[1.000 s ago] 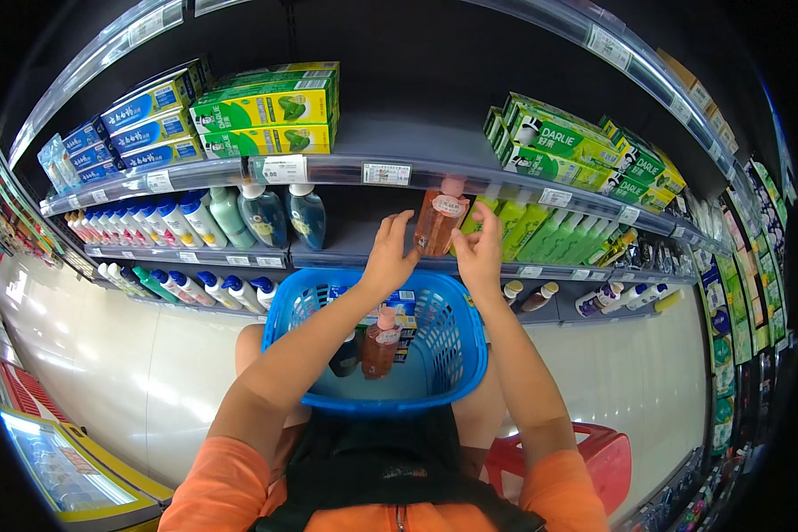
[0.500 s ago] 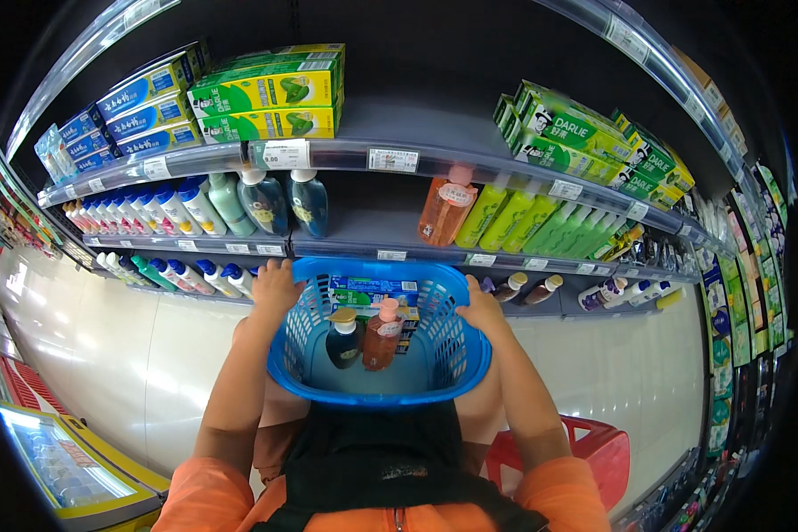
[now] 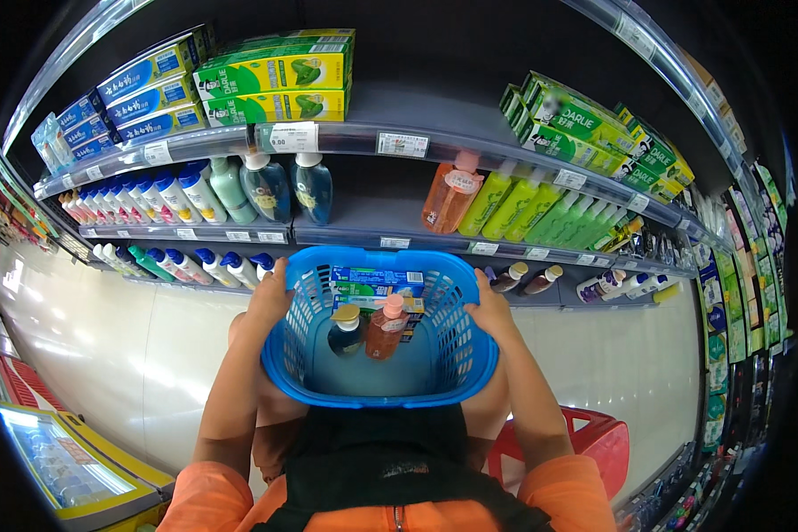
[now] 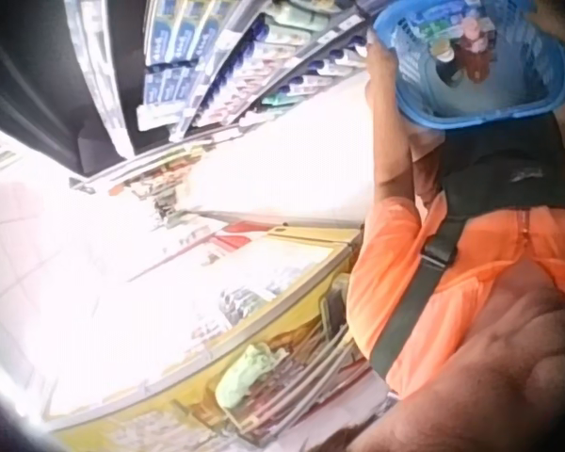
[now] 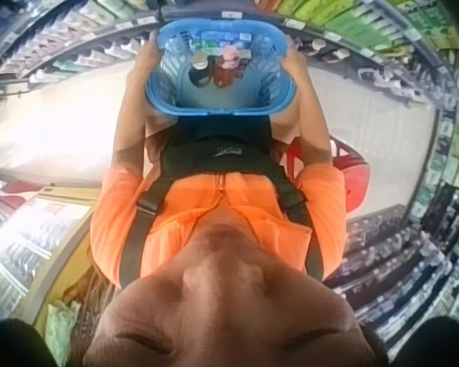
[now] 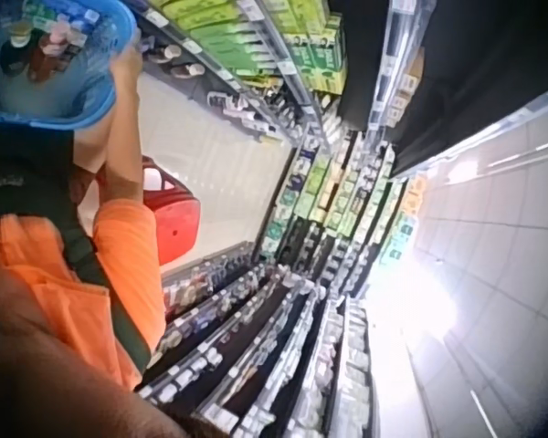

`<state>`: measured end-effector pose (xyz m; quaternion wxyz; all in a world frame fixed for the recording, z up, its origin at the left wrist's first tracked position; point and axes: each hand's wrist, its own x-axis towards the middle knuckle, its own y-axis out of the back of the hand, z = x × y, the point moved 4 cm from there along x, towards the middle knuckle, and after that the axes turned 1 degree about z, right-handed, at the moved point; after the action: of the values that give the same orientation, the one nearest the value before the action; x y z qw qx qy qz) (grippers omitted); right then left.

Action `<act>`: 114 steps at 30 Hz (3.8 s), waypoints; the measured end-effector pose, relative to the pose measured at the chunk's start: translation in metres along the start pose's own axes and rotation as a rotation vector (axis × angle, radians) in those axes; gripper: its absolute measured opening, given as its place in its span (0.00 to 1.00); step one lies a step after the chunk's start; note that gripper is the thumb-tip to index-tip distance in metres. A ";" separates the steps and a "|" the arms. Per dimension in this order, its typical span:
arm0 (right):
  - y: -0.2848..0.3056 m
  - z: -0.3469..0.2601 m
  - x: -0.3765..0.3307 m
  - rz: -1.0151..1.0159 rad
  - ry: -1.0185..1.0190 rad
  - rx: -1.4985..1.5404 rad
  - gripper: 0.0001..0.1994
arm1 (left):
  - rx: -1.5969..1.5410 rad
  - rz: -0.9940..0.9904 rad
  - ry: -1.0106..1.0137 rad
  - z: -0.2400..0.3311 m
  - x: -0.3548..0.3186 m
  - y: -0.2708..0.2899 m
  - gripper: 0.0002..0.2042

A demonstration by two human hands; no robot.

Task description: The person sits on a red stool in a supermarket aisle and restocks personal care items. They repeatedly pick up boxes and bottles from a blue basket and place them onto the shelf, then return to the basket for more items.

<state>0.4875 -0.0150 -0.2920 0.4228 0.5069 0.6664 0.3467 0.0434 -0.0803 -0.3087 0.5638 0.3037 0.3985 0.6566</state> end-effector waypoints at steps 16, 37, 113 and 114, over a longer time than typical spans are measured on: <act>0.008 -0.001 0.001 0.195 0.050 0.216 0.42 | -0.173 0.186 -0.064 -0.004 0.004 0.015 0.29; -0.050 -0.127 0.007 -0.181 0.456 -0.063 0.26 | 0.296 -0.229 -0.514 0.162 -0.001 -0.061 0.27; -0.099 -0.166 -0.019 -0.235 0.686 0.218 0.31 | 0.144 -0.126 -0.428 0.119 -0.048 -0.014 0.17; -0.092 -0.168 -0.023 -0.203 0.691 0.262 0.32 | 0.121 -0.121 -0.452 0.124 -0.051 -0.007 0.17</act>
<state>0.3021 -0.0658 -0.3014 0.1370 0.3412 0.8551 0.3655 0.1608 -0.1076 -0.2506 0.6577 0.4517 0.3184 0.5119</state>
